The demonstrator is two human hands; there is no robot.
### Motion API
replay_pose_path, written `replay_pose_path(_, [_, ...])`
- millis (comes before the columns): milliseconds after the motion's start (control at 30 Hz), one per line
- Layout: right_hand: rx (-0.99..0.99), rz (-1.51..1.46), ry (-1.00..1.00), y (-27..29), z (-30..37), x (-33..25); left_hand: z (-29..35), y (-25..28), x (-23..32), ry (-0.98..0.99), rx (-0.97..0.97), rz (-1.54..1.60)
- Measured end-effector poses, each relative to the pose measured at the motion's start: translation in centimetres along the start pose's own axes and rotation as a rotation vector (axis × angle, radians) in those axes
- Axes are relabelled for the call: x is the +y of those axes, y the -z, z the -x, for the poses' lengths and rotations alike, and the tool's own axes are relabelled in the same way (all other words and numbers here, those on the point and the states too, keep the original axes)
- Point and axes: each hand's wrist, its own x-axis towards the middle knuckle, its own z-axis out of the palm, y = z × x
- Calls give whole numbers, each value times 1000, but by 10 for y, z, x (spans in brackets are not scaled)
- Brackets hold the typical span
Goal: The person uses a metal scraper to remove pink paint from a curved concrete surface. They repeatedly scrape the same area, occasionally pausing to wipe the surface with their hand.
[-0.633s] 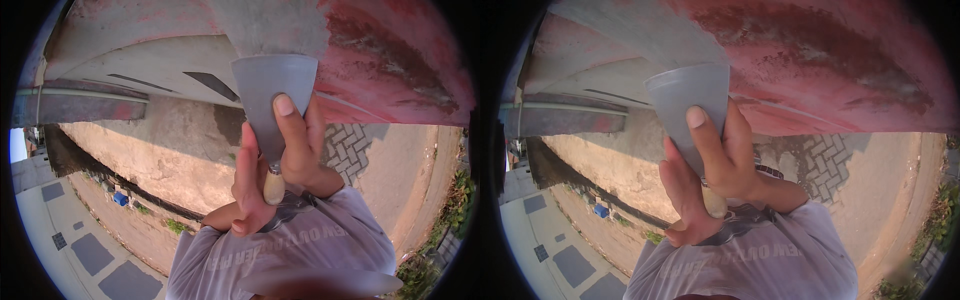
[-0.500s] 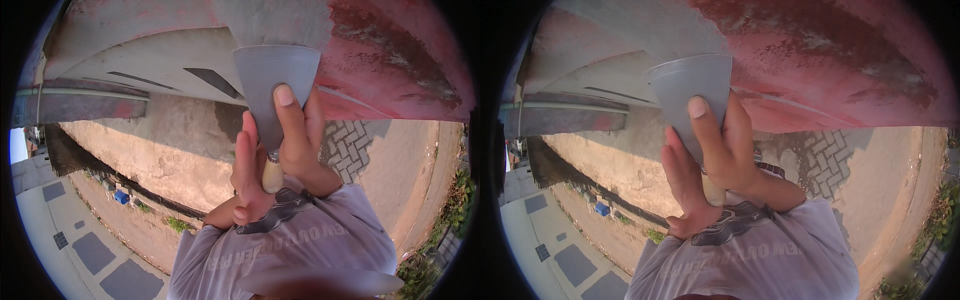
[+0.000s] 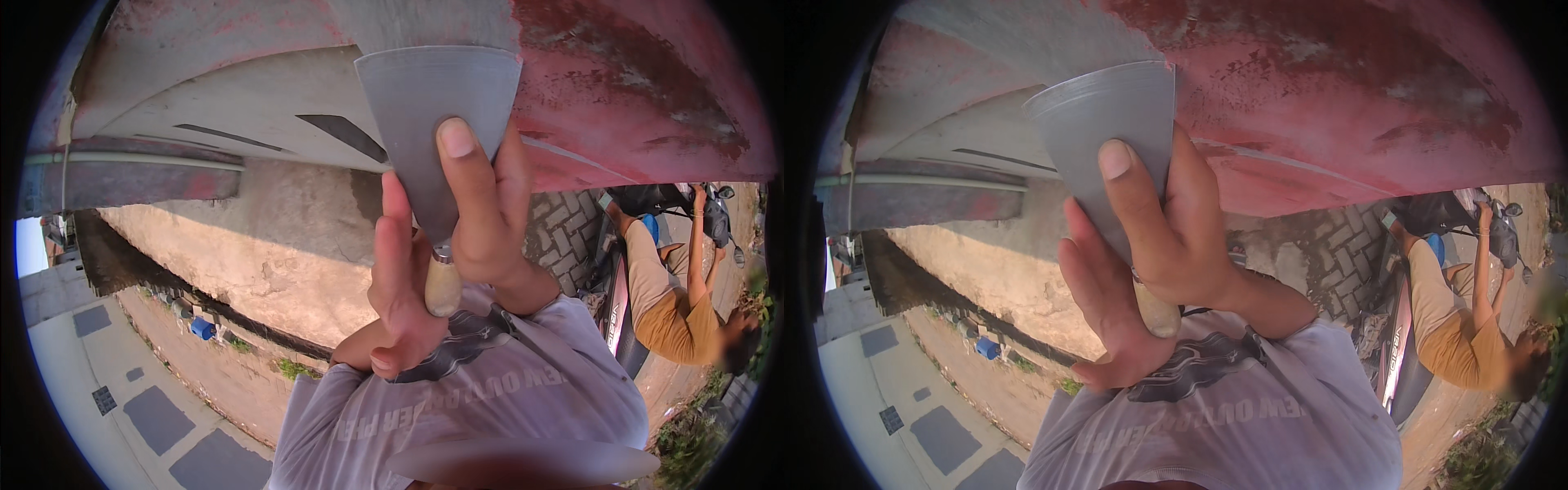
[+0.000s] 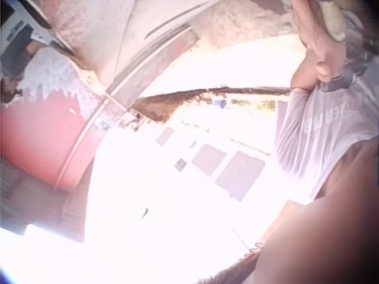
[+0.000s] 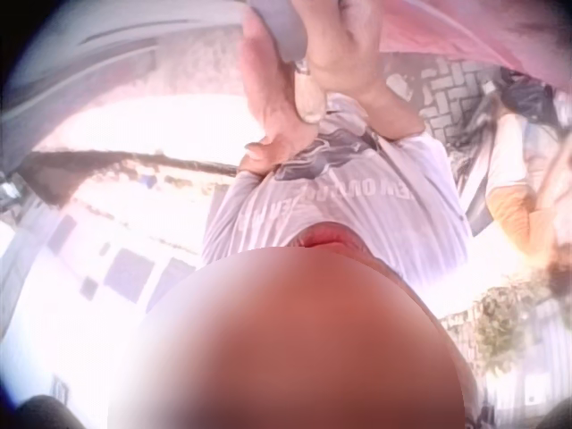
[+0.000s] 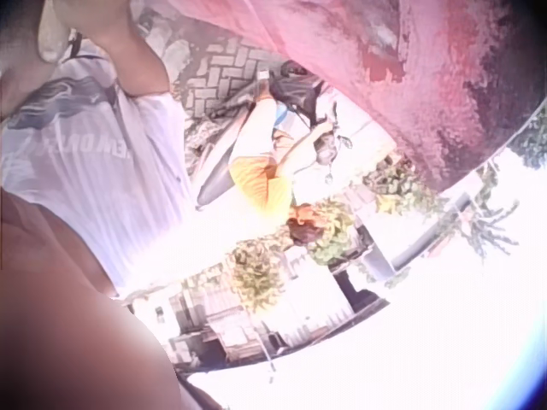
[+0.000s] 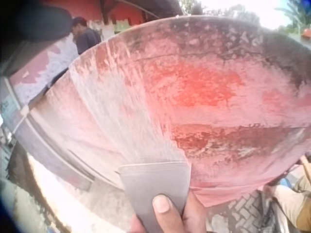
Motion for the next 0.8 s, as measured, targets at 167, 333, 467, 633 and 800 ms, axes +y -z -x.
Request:
replay_pose_path(167, [9, 17, -23, -1, 0, -2, 1, -2, 4, 92, 52, -14])
replay_pose_path(333, [-25, -34, -12, -1, -1, -4, 6, -2, 7, 66, 142, 96])
replay_pose_path(467, [-36, 58, 30, -2, -3, -2, 0, -7, -2, -21, 139, 140])
replay_pose_path(633, [-53, 52, 28, 0, -3, -2, -6, -7, 5, 9, 92, 125])
replay_pose_path(800, [-46, 36, 50, 1, 0, -3, -5, -7, 10, 69, 4, -119])
